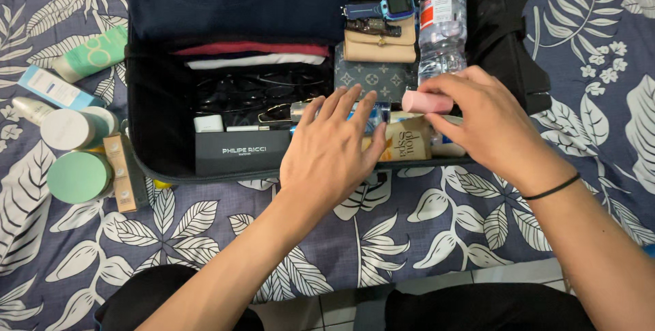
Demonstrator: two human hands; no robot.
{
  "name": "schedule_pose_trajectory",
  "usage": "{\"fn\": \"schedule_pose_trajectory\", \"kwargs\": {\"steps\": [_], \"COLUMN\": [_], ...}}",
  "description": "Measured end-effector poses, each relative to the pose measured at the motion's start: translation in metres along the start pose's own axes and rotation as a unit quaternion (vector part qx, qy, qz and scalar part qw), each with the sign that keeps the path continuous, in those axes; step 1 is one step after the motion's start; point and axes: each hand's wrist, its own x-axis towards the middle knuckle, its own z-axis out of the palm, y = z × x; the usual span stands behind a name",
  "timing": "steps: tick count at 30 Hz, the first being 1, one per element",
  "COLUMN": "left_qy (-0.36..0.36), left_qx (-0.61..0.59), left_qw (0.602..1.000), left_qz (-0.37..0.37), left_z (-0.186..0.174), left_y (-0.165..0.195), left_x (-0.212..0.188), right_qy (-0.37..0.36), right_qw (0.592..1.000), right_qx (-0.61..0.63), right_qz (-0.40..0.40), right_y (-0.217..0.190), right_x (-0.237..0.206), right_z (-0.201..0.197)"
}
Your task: The person packs a suitcase lying open on a bed. They pick up toiletry bottles, tubes, jars and small containers from the bed one at a time and place them into the suitcase compartments, arranging them among already packed clothes, a water bottle, wallets and watches.
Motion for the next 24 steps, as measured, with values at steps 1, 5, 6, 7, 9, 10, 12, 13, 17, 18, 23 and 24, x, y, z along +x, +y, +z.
{"fn": "schedule_pose_trajectory", "kwargs": {"steps": [1,5,6,7,9,10,12,13,17,18,23,24], "left_qy": [-0.005,-0.017,-0.018,-0.022,-0.03,-0.03,-0.03,-0.029,-0.025,-0.024,-0.023,-0.022], "left_qx": [0.0,-0.002,-0.003,-0.003,-0.004,-0.005,-0.006,-0.006,-0.006,-0.006,-0.004,-0.005], "left_qw": [1.0,1.0,1.0,1.0,0.999,0.999,0.999,0.999,1.0,1.0,1.0,1.0], "left_qz": [-0.002,-0.009,-0.009,-0.01,-0.014,-0.013,-0.015,-0.014,-0.014,-0.014,-0.015,-0.015], "left_z": [0.001,0.002,0.002,0.003,0.003,0.003,0.004,0.005,0.007,0.007,0.006,0.006], "left_y": [0.0,-0.002,-0.002,-0.002,-0.002,-0.002,-0.003,-0.003,-0.002,-0.002,-0.002,-0.002], "left_x": [0.0,0.002,0.003,0.004,0.005,0.005,0.005,0.005,0.006,0.006,0.006,0.006], "right_qy": [-0.004,-0.029,-0.028,-0.028,-0.034,-0.04,-0.048,-0.049,-0.06,-0.064,-0.063,-0.066], "right_qw": [1.0,0.998,0.998,0.998,0.998,0.998,0.998,0.998,0.998,0.998,0.998,0.998], "right_qx": [-0.013,-0.056,-0.057,-0.059,-0.053,-0.045,-0.031,-0.024,-0.005,-0.002,0.007,0.007], "right_qz": [-0.001,0.001,0.0,0.0,0.005,0.012,0.013,0.009,0.013,0.016,0.006,0.01], "right_y": [0.001,0.006,0.008,0.009,0.011,0.012,0.013,0.014,0.017,0.018,0.019,0.019], "right_x": [0.001,0.006,0.007,0.007,0.008,0.008,0.008,0.008,0.01,0.01,0.009,0.009], "right_z": [0.002,0.006,0.006,0.006,0.007,0.007,0.007,0.006,0.008,0.008,0.008,0.008]}}
